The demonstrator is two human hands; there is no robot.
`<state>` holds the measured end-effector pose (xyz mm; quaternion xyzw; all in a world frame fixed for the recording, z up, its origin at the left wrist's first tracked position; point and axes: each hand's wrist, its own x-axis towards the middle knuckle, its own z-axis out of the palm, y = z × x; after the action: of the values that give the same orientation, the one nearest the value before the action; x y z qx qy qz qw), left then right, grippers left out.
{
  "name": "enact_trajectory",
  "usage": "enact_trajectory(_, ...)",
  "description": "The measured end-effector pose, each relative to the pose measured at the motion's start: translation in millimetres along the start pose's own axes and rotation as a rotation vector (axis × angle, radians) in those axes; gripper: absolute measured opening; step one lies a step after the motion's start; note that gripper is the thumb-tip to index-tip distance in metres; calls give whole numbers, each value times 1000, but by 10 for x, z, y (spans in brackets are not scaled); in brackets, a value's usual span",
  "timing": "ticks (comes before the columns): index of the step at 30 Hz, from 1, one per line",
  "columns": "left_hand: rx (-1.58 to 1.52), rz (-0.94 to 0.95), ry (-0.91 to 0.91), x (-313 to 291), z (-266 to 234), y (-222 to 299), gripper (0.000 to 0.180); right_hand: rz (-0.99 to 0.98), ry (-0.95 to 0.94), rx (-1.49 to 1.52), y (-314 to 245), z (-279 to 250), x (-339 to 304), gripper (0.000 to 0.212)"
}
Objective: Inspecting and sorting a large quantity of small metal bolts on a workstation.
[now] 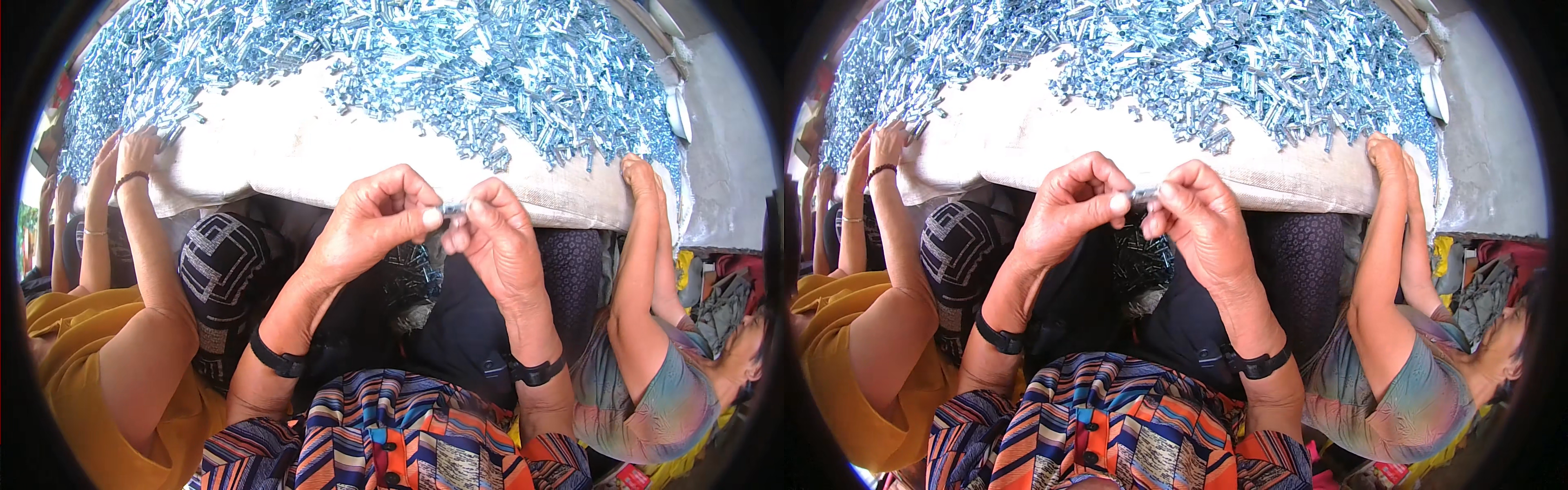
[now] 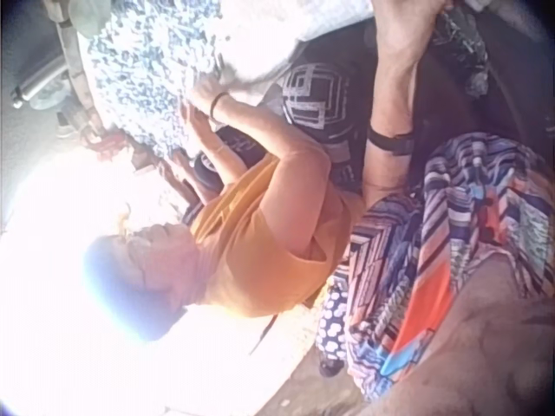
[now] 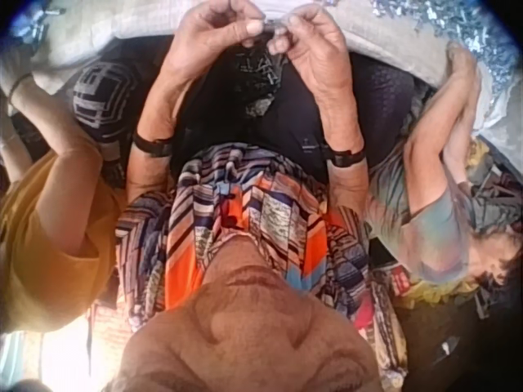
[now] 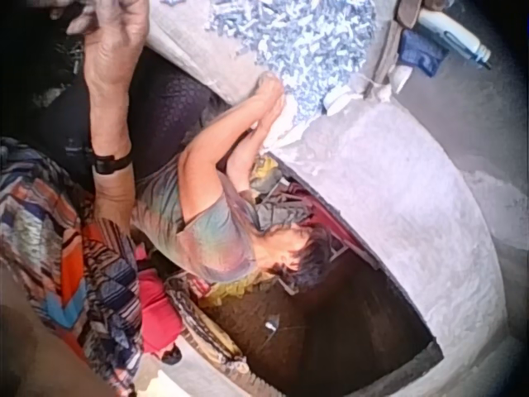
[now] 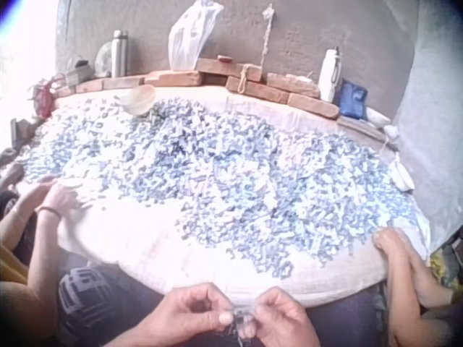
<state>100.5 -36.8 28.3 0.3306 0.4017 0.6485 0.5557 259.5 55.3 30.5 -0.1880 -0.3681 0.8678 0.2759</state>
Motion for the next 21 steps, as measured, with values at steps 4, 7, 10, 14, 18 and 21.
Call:
enact_trajectory(4, -153, -51, -181, -67, 27, -4, 18, 190, -112, 118, 70, -17, -54, 15)
enact_trajectory(7, -186, -76, -207, -105, 38, -36, 19, 217, -182, 132, 71, -34, -88, 15)
enact_trajectory(10, -209, -92, -230, -112, 4, -88, 20, 245, -204, 151, 60, -15, -108, 16)
enact_trajectory(14, -183, -126, -223, -82, 0, -25, 21, 204, -174, 49, 41, -50, -109, 16)
enact_trajectory(18, 150, -159, -147, -22, -245, 73, 14, 11, -40, -593, -191, -172, -94, 20)
enact_trajectory(21, 597, -50, 125, 188, -307, 90, 13, -184, 309, -1062, -399, -407, 122, 18)
